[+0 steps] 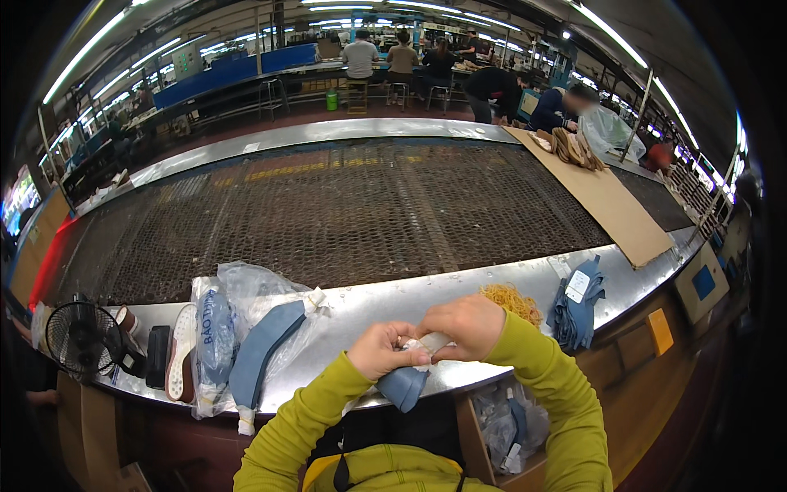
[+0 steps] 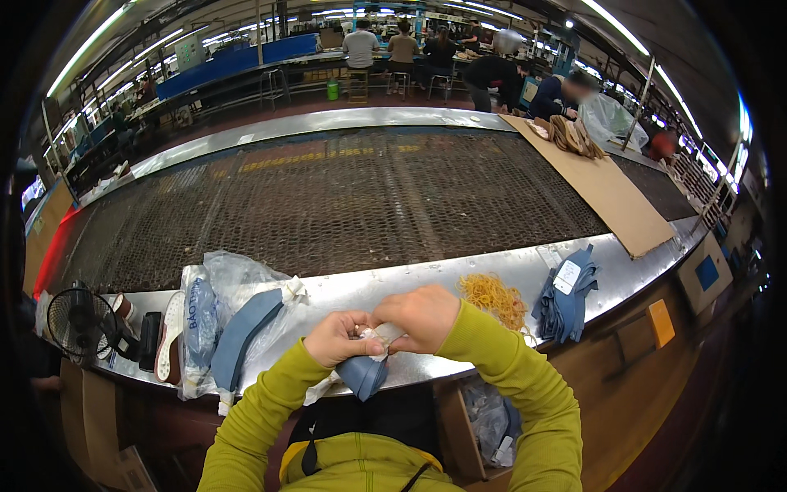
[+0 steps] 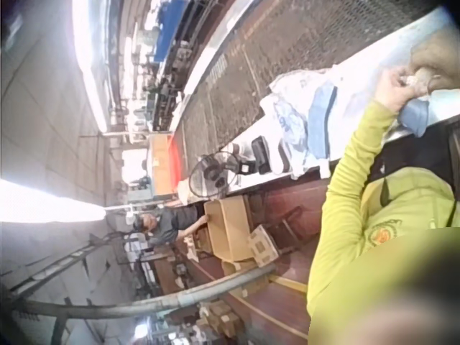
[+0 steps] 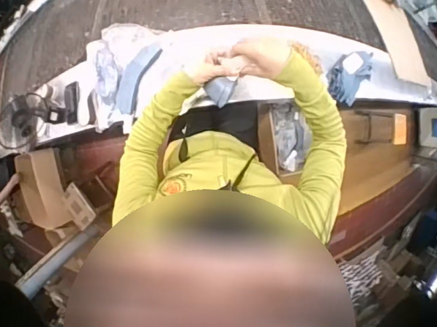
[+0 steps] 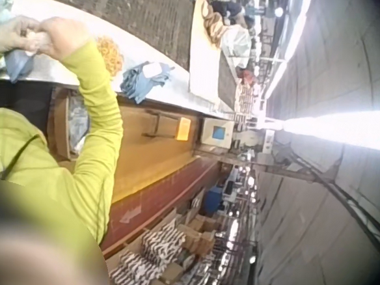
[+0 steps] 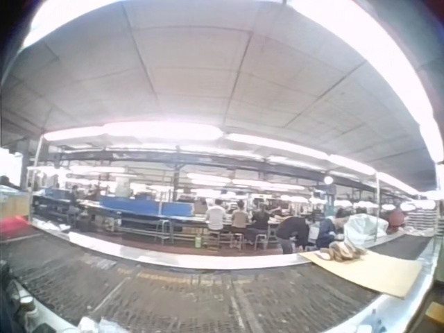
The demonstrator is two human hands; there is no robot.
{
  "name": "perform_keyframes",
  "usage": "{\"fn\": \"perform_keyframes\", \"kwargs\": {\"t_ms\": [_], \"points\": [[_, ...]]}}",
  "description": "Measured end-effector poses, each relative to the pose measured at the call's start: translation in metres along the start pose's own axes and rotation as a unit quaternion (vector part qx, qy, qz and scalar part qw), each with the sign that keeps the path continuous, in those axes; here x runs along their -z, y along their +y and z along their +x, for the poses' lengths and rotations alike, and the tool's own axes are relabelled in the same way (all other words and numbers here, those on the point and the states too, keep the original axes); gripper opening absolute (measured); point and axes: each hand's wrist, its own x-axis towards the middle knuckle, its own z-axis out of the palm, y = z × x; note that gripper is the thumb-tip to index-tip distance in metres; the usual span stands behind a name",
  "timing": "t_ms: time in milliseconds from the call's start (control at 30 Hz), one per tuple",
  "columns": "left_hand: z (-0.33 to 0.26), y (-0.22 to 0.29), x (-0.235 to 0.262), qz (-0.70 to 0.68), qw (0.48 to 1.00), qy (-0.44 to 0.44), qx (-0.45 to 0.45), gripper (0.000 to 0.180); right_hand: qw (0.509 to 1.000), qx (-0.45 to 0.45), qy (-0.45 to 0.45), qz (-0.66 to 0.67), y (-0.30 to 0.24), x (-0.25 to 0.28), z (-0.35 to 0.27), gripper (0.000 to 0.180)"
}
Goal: The person aligns and stacks several blue fabric pieces on a metal workbench, then folds a white paper label and places it on the stack. The person then picks up a plastic bag and places the fabric pieces inside, followed by more fabric pieces from the table.
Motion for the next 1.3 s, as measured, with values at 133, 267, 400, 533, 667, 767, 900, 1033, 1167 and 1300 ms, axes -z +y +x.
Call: {"fn": "perform_keyframes", "kwargs": {"t_ms": [133, 267, 400, 533, 667, 767, 900, 1033, 1167, 1300], "points": [[-0.006, 0.0, -0.005, 0.05, 0.997, 0.039, -0.035, 0.065, 0.971, 0.001, 0.045, 0.235, 0.015, -0.019, 0.0, 0.027], [-0.012, -0.001, 0.002, -0.037, 0.979, 0.094, -0.174, 0.056, 0.834, -0.122, 0.022, 0.538, 0.026, -0.051, -0.004, 0.02], [-0.012, -0.007, 0.019, -0.077, 0.966, 0.182, -0.165, 0.038, 0.691, -0.018, 0.132, 0.71, 0.034, -0.062, -0.011, 0.03], [-0.008, -0.022, 0.016, -0.12, 0.955, 0.143, -0.229, 0.04, 0.326, -0.058, 0.304, 0.893, 0.019, -0.069, -0.005, 0.023], [-0.007, -0.026, 0.013, -0.126, 0.967, 0.067, -0.211, 0.031, 0.685, -0.13, 0.432, 0.572, 0.011, -0.079, 0.016, 0.043], [-0.01, -0.024, 0.012, -0.126, 0.973, 0.059, -0.187, 0.039, 0.762, -0.094, 0.375, 0.519, 0.011, -0.081, 0.024, 0.069], [-0.009, -0.02, 0.013, -0.221, 0.954, 0.09, -0.183, 0.04, 0.718, 0.014, 0.296, 0.63, 0.004, -0.072, 0.022, 0.099], [-0.006, -0.021, 0.01, -0.147, 0.968, 0.108, -0.174, 0.047, 0.797, 0.0, 0.251, 0.549, -0.008, -0.058, 0.018, 0.092], [-0.001, -0.026, 0.005, 0.034, 0.976, 0.119, -0.178, 0.051, 0.91, -0.01, 0.262, 0.322, -0.01, -0.043, 0.018, 0.062], [-0.003, -0.028, -0.002, 0.113, 0.959, 0.154, -0.212, 0.06, 0.946, -0.088, 0.201, 0.24, -0.008, -0.037, 0.018, 0.038]]}}
